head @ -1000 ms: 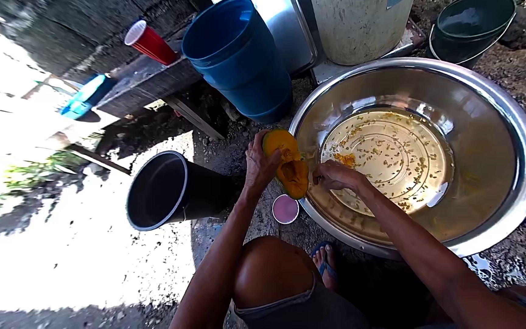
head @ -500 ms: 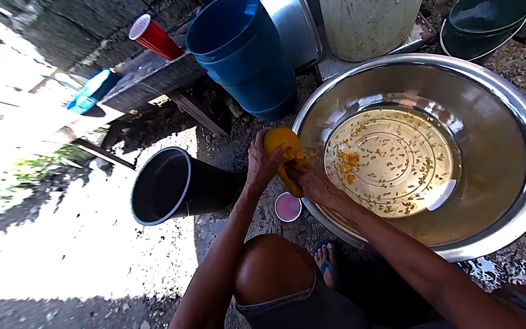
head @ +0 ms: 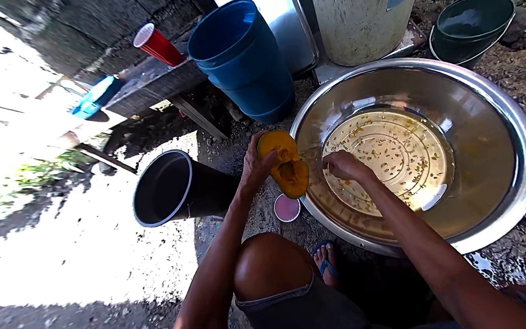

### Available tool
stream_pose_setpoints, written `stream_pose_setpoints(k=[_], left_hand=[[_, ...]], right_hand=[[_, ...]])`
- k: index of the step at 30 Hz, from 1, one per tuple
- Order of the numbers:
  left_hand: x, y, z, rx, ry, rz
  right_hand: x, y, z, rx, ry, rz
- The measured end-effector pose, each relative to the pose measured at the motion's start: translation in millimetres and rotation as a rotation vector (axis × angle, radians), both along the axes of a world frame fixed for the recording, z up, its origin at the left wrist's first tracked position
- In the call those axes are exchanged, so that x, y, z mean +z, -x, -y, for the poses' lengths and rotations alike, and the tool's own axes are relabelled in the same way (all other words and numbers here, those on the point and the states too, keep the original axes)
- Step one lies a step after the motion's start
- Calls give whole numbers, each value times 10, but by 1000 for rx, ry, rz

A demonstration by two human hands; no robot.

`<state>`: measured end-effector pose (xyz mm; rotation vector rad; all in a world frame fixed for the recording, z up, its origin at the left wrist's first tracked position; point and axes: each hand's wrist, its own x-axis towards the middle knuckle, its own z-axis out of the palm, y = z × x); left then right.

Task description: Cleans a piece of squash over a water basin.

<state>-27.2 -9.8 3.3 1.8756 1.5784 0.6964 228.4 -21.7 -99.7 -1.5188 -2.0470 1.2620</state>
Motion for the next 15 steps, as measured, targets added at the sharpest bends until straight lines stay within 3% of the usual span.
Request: stream_pose_setpoints(k=[2,6,15], left_hand=[[-7,4,-33,19,3,5],[-75,-2,-121,15,-12,-2],[-41,-69,-66,-9,-53,-45]], right_hand=[[58,185,60,16,-108,86],[287,675,268,106,-255,-60],[106,996,169,163,-437,-16]])
